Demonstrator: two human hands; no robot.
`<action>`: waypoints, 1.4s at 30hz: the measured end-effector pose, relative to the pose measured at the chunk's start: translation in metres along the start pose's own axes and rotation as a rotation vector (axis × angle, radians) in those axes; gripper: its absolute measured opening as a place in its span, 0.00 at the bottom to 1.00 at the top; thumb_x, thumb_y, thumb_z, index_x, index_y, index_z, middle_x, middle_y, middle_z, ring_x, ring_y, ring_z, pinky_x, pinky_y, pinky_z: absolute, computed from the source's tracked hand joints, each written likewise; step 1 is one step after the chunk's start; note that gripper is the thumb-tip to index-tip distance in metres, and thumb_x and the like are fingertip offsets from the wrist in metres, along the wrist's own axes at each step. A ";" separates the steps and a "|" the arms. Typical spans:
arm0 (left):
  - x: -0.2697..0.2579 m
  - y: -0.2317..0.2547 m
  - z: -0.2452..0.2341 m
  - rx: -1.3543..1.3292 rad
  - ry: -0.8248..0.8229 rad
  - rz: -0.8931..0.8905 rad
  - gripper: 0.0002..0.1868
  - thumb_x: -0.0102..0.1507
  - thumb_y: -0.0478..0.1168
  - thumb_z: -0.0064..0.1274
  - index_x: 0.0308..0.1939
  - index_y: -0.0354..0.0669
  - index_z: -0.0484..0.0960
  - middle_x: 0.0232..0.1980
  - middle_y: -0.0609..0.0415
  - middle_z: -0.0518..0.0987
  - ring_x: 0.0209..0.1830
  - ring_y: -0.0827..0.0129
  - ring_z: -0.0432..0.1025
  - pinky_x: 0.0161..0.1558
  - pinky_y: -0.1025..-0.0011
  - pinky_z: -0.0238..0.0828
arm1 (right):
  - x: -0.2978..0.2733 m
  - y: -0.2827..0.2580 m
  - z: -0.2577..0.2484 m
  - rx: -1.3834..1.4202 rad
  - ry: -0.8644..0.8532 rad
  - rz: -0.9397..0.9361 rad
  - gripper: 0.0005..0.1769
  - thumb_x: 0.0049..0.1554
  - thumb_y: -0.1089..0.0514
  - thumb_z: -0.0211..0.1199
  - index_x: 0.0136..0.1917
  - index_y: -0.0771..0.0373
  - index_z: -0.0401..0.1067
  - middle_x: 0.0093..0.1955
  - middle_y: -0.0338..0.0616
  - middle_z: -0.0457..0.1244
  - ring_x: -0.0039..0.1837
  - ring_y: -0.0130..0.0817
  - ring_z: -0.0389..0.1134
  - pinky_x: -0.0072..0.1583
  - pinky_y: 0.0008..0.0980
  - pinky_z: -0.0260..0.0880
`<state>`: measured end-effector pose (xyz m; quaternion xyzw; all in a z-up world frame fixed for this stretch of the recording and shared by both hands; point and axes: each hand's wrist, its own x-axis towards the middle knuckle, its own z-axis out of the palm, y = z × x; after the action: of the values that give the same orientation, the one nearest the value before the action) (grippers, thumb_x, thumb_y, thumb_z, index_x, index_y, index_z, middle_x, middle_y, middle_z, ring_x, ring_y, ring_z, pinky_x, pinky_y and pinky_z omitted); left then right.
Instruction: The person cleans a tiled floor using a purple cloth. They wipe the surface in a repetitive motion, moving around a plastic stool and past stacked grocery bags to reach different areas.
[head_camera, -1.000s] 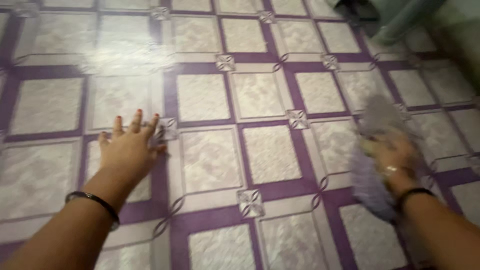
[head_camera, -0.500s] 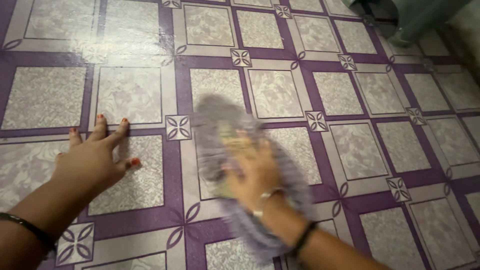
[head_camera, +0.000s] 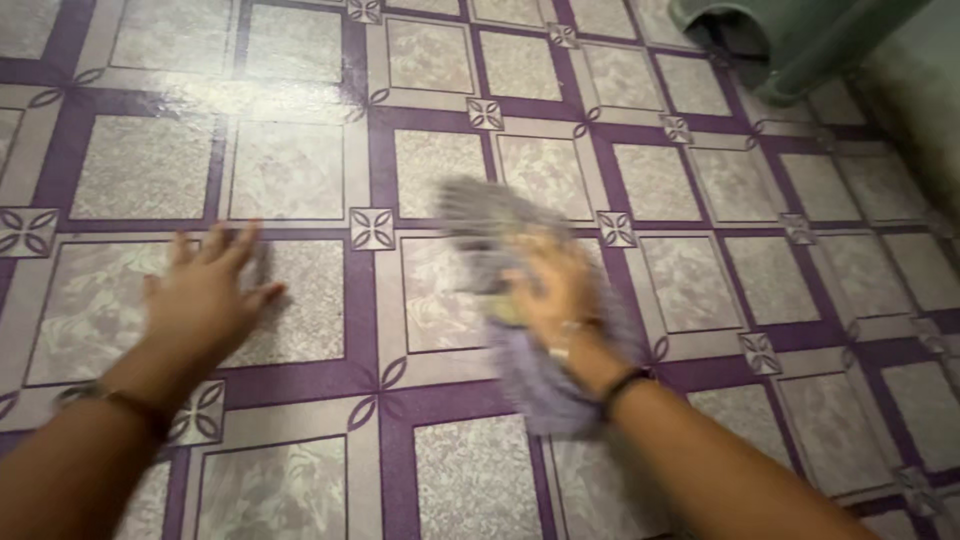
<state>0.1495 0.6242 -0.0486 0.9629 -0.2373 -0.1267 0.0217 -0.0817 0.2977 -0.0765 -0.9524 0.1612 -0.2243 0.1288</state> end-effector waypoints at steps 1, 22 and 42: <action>-0.003 -0.014 0.004 -0.014 0.028 0.013 0.47 0.60 0.72 0.45 0.80 0.74 0.46 0.84 0.60 0.43 0.82 0.46 0.36 0.70 0.29 0.38 | -0.012 0.040 -0.019 0.009 0.130 -0.073 0.19 0.58 0.52 0.65 0.62 0.56 0.74 0.66 0.48 0.67 0.68 0.50 0.67 0.69 0.50 0.66; 0.000 -0.063 -0.002 0.051 -0.039 -0.129 0.54 0.47 0.69 0.66 0.75 0.80 0.59 0.84 0.64 0.45 0.79 0.29 0.39 0.67 0.30 0.52 | 0.006 -0.224 0.046 -0.045 -0.416 -0.091 0.39 0.55 0.39 0.55 0.79 0.42 0.56 0.84 0.45 0.44 0.83 0.67 0.33 0.77 0.61 0.34; -0.004 -0.120 0.002 -0.019 -0.131 -0.212 0.78 0.35 0.75 0.70 0.80 0.72 0.36 0.84 0.56 0.34 0.82 0.39 0.31 0.71 0.32 0.37 | -0.025 0.224 -0.058 -0.370 0.120 0.875 0.34 0.59 0.36 0.61 0.73 0.52 0.68 0.72 0.59 0.58 0.71 0.66 0.55 0.67 0.57 0.56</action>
<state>0.1996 0.7326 -0.0619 0.9720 -0.1340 -0.1932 0.0015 -0.1862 0.0914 -0.1070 -0.7874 0.5914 -0.1710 0.0298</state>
